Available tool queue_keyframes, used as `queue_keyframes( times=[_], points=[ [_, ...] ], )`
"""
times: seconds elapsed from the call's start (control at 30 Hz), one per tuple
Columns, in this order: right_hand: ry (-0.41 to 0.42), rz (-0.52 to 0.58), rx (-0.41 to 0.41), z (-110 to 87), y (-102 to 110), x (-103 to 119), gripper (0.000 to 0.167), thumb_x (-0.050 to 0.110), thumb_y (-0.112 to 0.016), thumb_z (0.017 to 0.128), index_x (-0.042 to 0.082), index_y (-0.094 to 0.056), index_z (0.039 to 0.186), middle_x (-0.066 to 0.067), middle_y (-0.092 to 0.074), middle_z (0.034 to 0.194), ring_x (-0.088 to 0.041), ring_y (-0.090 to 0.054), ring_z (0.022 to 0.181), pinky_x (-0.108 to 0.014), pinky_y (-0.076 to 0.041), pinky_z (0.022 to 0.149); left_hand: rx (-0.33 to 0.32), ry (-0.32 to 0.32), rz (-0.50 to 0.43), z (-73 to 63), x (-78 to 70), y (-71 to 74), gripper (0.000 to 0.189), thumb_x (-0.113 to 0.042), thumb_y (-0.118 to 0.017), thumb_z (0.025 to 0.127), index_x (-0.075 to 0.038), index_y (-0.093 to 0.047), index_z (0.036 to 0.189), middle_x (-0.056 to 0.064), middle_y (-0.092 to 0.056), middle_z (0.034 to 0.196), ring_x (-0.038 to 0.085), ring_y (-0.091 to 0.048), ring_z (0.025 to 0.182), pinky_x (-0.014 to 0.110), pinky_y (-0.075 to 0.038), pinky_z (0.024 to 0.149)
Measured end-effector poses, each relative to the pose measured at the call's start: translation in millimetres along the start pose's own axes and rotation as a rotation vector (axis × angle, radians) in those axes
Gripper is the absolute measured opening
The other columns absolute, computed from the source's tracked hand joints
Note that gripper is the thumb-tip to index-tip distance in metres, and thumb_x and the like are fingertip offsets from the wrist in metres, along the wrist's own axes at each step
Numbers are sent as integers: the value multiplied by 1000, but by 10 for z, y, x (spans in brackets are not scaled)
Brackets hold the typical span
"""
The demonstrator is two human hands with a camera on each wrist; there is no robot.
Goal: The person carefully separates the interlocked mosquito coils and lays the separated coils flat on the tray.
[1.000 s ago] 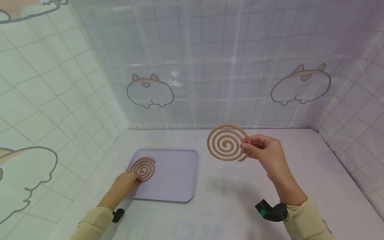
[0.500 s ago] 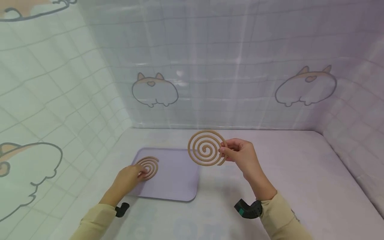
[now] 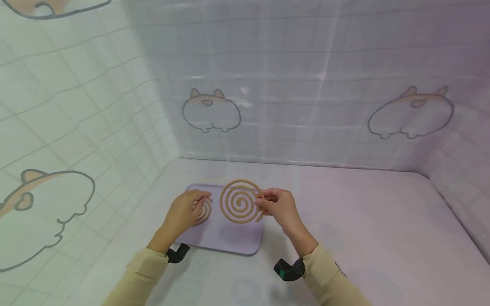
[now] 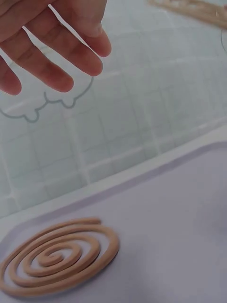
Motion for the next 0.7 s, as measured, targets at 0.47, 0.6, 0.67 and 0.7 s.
queue_keyframes(
  times=[0.47, 0.6, 0.67, 0.7],
  points=[
    [-77, 30, -23, 177, -324, -442, 12, 1, -70, 79, -5, -67, 90, -10, -67, 76, -15, -62, 60, -27, -53, 56, -103, 145, -49, 11, 109, -109, 5, -15, -70, 81, -15, -71, 87, -1, -68, 86, 16, -63, 77, 32, -50, 65],
    [-80, 31, -31, 209, -370, -517, 11, -1, -69, 79, -6, -67, 89, -10, -68, 74, -16, -61, 58, -27, -52, 53, -86, 153, -86, -3, 109, -213, 5, -13, -71, 81, -13, -71, 85, -1, -68, 85, 14, -62, 76, 30, -50, 64],
    [-80, 22, -37, 225, -393, -544, 10, -2, -69, 79, -6, -67, 88, -10, -67, 73, -15, -61, 57, -27, -52, 52, -74, 140, -107, 2, 96, -265, 5, -10, -71, 81, -11, -70, 85, 1, -67, 85, 16, -62, 78, 31, -50, 67],
    [-82, 16, -40, 231, -405, -557, 10, -2, -69, 79, -6, -67, 88, -10, -67, 72, -15, -61, 57, -26, -52, 51, -66, 146, -109, 0, 100, -292, 5, -10, -71, 80, -10, -70, 85, 1, -67, 85, 16, -62, 79, 31, -50, 68]
  ],
)
Point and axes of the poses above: each hand's wrist, its own z-axis towards the middle knuckle, its own y-axis out of the back of the hand, x = y × z, the point moved 9 cm from there along z, towards the middle knuckle
